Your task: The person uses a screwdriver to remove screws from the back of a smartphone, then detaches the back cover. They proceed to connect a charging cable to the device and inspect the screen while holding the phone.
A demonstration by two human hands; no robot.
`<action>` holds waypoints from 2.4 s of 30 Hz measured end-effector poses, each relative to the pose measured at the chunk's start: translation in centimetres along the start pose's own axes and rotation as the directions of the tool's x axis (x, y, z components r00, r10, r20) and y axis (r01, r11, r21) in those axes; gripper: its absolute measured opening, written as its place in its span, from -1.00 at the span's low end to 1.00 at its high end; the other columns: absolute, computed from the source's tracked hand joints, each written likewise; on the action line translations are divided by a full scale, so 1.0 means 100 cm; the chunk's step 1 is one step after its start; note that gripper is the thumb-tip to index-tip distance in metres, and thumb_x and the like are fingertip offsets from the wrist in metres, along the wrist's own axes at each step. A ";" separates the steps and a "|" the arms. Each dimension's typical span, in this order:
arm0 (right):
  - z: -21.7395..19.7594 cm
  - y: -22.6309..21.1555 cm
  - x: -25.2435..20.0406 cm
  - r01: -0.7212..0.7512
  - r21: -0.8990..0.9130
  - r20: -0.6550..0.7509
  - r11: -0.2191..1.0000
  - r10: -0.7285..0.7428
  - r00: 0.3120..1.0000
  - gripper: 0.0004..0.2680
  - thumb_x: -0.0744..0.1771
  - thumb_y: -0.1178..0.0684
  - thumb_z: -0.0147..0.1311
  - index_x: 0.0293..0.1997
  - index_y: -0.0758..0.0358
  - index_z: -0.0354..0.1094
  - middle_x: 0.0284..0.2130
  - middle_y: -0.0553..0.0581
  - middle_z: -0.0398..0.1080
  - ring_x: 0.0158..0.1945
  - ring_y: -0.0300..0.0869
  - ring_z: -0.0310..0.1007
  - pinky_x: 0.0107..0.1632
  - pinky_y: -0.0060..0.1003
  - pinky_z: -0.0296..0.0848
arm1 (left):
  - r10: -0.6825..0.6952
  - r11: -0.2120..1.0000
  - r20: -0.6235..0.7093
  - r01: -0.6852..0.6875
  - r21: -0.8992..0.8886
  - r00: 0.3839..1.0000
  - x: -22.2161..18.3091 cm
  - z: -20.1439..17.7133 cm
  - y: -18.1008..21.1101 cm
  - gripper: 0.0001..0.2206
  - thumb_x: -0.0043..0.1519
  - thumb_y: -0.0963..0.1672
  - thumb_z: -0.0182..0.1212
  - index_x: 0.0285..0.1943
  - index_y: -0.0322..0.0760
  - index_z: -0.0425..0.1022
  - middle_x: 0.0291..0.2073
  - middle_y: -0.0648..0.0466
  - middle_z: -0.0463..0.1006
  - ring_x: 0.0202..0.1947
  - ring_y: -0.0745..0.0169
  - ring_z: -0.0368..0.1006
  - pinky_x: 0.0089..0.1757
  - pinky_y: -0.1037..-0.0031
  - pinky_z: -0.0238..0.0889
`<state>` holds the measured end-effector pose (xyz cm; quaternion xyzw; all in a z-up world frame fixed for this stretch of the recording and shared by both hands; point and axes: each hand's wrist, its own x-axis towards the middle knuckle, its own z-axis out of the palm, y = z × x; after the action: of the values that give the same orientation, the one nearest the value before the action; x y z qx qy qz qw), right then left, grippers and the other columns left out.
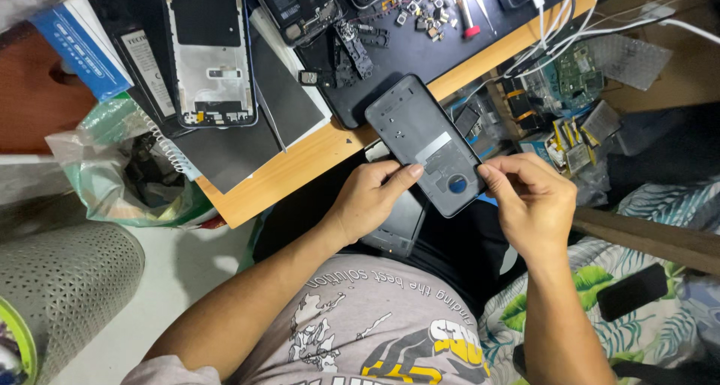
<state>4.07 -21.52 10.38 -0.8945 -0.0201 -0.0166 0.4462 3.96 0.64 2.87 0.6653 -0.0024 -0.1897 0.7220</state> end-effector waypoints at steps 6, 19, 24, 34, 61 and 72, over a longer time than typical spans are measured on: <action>0.004 0.017 -0.015 -0.111 0.102 0.038 0.989 0.107 0.993 -0.96 0.37 0.24 0.21 -0.20 0.41 0.48 -0.34 0.02 0.44 -0.34 -0.38 0.43 -0.27 -0.51 0.40 | 0.036 0.995 -0.036 -0.033 0.090 0.999 0.000 -0.002 -0.004 -0.64 0.33 0.00 0.17 -0.22 -0.44 0.61 -0.65 0.12 0.42 -0.57 0.47 0.27 -0.46 0.48 0.21; 0.015 0.034 -0.016 -0.377 0.328 0.203 0.866 0.325 0.924 -0.87 0.34 0.24 0.21 -0.04 0.43 0.52 -0.31 0.06 0.54 -0.33 -0.38 0.45 -0.25 -0.51 0.43 | 0.020 0.991 -0.059 -0.012 0.132 0.998 -0.003 -0.008 -0.015 -0.68 0.28 -0.01 0.21 -0.19 -0.40 0.64 -0.69 0.05 0.45 -0.64 0.45 0.29 -0.51 0.46 0.19; 0.016 0.035 -0.014 -0.389 0.381 0.225 0.839 0.324 0.919 -0.87 0.33 0.27 0.21 -0.06 0.47 0.50 -0.29 0.07 0.55 -0.29 -0.36 0.47 -0.18 -0.50 0.44 | -0.003 0.989 -0.059 0.012 0.149 0.998 -0.003 -0.011 -0.013 -0.65 0.28 0.01 0.22 -0.21 -0.40 0.65 -0.68 0.02 0.43 -0.63 0.42 0.29 -0.50 0.46 0.19; 0.022 0.026 -0.004 -0.293 0.369 0.157 0.882 0.252 0.955 -0.87 0.34 0.29 0.22 -0.04 0.49 0.50 -0.27 0.09 0.54 -0.27 -0.35 0.46 -0.13 -0.50 0.43 | 0.092 0.995 0.035 -0.094 0.046 0.995 -0.007 -0.017 -0.003 -0.59 0.28 0.09 0.21 -0.08 -0.33 0.66 -0.46 0.08 0.63 -0.43 0.49 0.52 -0.34 0.53 0.36; 0.051 0.005 0.097 0.321 -0.245 -0.186 0.915 -0.369 0.910 -0.92 0.43 0.23 0.31 -0.07 0.38 0.48 -0.29 0.13 0.42 -0.26 -0.21 0.44 -0.15 -0.35 0.42 | 0.025 0.993 0.047 -0.030 0.111 0.999 -0.009 -0.028 -0.019 -0.67 0.27 0.00 0.21 -0.23 -0.41 0.65 -0.57 -0.03 0.61 -0.57 0.36 0.49 -0.45 0.46 0.31; 0.070 0.021 0.170 0.316 -0.597 -0.172 0.737 -0.502 0.847 -0.91 0.29 0.16 0.31 -0.26 0.31 0.49 -0.34 0.24 0.44 -0.27 0.08 0.48 -0.18 -0.09 0.43 | 0.009 0.987 0.075 -0.021 0.157 0.997 -0.009 -0.033 -0.011 -0.65 0.28 -0.01 0.21 -0.27 -0.45 0.63 -0.68 0.02 0.46 -0.62 0.41 0.31 -0.48 0.43 0.24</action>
<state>21.24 -16.84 5.28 -0.9412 -0.1401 -0.2665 0.1534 3.65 4.04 1.69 0.7130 -0.0490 -0.2079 0.6679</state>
